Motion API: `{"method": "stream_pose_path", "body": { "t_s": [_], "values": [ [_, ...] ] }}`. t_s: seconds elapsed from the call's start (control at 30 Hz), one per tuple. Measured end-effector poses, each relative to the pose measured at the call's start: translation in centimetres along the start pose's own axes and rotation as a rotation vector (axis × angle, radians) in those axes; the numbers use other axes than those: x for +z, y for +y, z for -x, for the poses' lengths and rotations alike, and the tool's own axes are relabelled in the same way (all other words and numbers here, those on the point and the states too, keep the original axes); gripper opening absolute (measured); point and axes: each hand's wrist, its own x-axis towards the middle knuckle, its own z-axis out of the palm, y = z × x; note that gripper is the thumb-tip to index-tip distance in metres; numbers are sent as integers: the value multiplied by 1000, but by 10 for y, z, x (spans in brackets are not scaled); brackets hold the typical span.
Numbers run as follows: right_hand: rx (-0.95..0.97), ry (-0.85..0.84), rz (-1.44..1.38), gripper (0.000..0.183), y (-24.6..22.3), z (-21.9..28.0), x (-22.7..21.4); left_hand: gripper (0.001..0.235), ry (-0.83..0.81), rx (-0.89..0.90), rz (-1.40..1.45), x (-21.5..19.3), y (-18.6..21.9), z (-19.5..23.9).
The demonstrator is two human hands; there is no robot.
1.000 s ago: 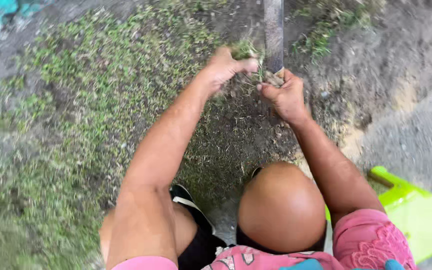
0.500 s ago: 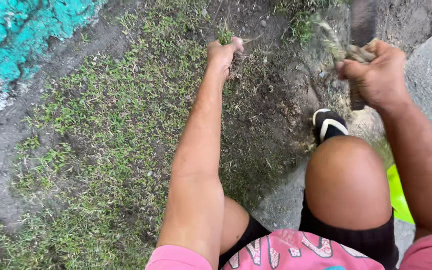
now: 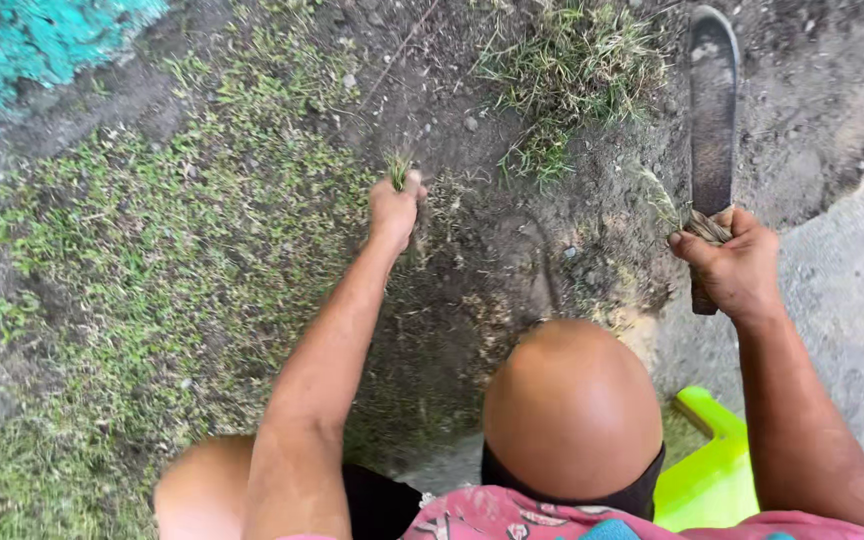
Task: The person uses a long metal blade to pry weeds from the soil by hand and then gathers the pulled clumps of grass into a pile on the ground.
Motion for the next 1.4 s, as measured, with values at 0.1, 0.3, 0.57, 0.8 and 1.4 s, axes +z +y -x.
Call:
{"method": "stream_pose_path", "body": {
  "t_s": [0.1, 0.3, 0.57, 0.8, 1.4],
  "values": [
    [-27, -22, -54, 17, 26, -44, -31, 28, 114, -122, 175, 74, 4, -47],
    [21, 3, -69, 22, 67, -89, -80, 73, -180, 19, -282, 215, 56, -142],
    [112, 92, -148, 18, 97, -125, -112, 122, -49, -260, -361, 270, 128, -162],
    [92, 54, -270, 15, 80, -141, -119, 103, -403, -142, -680, 392, 86, -80],
    [169, 121, -382, 16, 85, -159, -109, 85, -145, 286, -1100, 259, 74, -289]
  ]
}}
